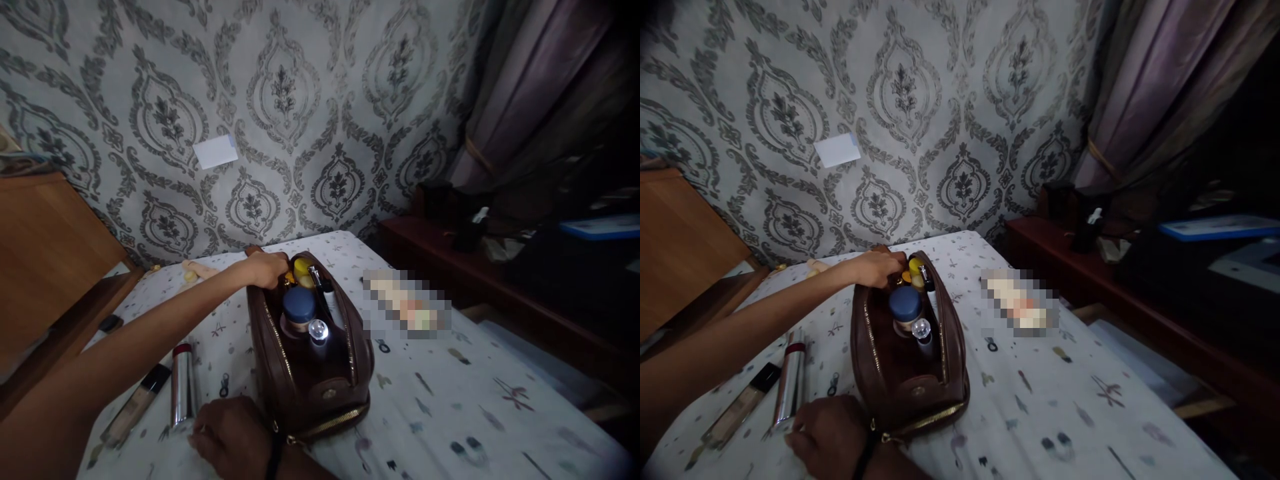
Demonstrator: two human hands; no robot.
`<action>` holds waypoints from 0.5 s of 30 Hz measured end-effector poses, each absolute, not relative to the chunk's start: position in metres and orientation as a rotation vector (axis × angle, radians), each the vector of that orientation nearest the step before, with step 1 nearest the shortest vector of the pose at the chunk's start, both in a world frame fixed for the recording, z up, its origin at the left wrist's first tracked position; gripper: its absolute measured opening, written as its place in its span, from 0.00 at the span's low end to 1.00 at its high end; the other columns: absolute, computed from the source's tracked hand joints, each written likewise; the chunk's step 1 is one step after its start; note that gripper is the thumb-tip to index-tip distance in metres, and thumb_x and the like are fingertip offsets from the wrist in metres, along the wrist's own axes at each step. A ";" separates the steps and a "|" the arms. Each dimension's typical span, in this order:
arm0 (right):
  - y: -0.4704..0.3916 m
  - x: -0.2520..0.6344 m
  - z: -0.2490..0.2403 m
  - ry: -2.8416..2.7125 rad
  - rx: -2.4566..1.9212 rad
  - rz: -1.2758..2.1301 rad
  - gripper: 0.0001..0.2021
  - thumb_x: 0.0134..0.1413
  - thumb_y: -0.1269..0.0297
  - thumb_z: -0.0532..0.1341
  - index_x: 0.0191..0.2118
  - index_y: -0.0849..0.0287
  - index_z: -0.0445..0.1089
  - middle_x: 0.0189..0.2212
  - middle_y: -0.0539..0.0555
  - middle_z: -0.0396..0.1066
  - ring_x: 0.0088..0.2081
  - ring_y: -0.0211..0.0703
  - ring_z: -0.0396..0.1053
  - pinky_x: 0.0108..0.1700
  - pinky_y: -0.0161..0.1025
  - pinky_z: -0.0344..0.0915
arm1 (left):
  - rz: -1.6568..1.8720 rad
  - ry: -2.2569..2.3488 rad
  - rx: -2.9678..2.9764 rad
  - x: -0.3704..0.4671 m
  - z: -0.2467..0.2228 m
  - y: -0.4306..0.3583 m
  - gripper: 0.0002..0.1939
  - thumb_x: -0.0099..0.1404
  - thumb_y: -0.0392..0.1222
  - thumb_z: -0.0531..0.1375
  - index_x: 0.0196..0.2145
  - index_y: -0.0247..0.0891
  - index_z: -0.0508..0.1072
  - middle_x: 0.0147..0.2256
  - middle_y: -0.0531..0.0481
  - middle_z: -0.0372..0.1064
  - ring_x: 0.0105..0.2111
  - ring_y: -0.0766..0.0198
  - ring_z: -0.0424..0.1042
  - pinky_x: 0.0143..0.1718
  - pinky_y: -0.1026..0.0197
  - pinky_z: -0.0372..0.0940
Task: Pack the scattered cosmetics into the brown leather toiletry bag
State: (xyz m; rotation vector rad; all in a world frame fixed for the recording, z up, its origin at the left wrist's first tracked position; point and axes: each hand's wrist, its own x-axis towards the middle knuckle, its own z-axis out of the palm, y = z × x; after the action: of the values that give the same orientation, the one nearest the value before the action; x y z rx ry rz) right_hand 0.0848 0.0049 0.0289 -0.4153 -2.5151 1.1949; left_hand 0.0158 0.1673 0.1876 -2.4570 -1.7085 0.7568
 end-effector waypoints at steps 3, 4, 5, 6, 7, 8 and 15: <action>0.004 0.084 0.026 -2.483 -0.422 1.205 0.09 0.60 0.60 0.60 0.40 0.57 0.76 0.37 0.53 0.80 0.39 0.43 0.75 0.40 0.34 0.64 | 0.726 -1.767 -2.423 0.017 0.194 0.165 0.14 0.57 0.37 0.60 0.42 0.39 0.75 0.50 0.44 0.73 0.45 0.53 0.73 0.33 0.61 0.63; 0.004 0.083 0.025 -2.475 -0.423 1.205 0.09 0.60 0.60 0.60 0.40 0.57 0.76 0.36 0.53 0.80 0.38 0.43 0.75 0.40 0.33 0.64 | 0.716 -1.797 -2.406 0.018 0.197 0.164 0.14 0.56 0.37 0.60 0.42 0.40 0.75 0.47 0.44 0.75 0.43 0.53 0.74 0.32 0.61 0.62; 0.003 0.082 0.024 -2.470 -0.423 1.202 0.09 0.60 0.61 0.60 0.40 0.57 0.76 0.36 0.53 0.79 0.38 0.43 0.75 0.40 0.33 0.64 | 0.703 -1.820 -2.393 0.018 0.201 0.163 0.15 0.56 0.38 0.60 0.42 0.40 0.75 0.43 0.45 0.76 0.42 0.54 0.74 0.31 0.62 0.60; 0.003 0.082 0.022 -2.470 -0.421 1.197 0.09 0.60 0.60 0.60 0.40 0.57 0.76 0.35 0.52 0.79 0.38 0.42 0.75 0.40 0.33 0.64 | 0.683 -1.825 -2.394 0.018 0.205 0.163 0.14 0.55 0.38 0.61 0.42 0.41 0.75 0.41 0.47 0.76 0.41 0.55 0.74 0.30 0.62 0.59; 0.002 0.081 0.021 -2.471 -0.420 1.192 0.09 0.60 0.60 0.60 0.40 0.57 0.76 0.35 0.52 0.79 0.38 0.42 0.75 0.40 0.33 0.63 | 0.654 -1.812 -2.408 0.017 0.209 0.162 0.14 0.55 0.38 0.62 0.41 0.41 0.75 0.39 0.48 0.77 0.40 0.56 0.74 0.30 0.63 0.58; 0.001 0.081 0.020 -2.472 -0.417 1.186 0.09 0.60 0.60 0.60 0.39 0.57 0.76 0.35 0.52 0.79 0.37 0.42 0.75 0.39 0.33 0.63 | 0.622 -1.793 -2.429 0.016 0.213 0.161 0.13 0.54 0.38 0.62 0.39 0.41 0.75 0.38 0.49 0.77 0.39 0.57 0.74 0.29 0.63 0.57; 0.003 0.081 0.018 -2.485 -0.371 1.112 0.09 0.62 0.60 0.59 0.38 0.57 0.75 0.35 0.52 0.79 0.37 0.41 0.75 0.39 0.32 0.64 | 0.415 -1.769 -2.400 0.007 0.242 0.149 0.06 0.55 0.38 0.61 0.33 0.39 0.74 0.33 0.49 0.76 0.35 0.59 0.72 0.26 0.62 0.52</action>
State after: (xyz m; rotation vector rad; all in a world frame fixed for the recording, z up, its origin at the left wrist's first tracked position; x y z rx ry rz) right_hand 0.0810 0.0030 0.0183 -0.3709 -2.4848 1.1117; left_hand 0.0067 0.1489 0.2417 -2.3996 -1.7687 0.4154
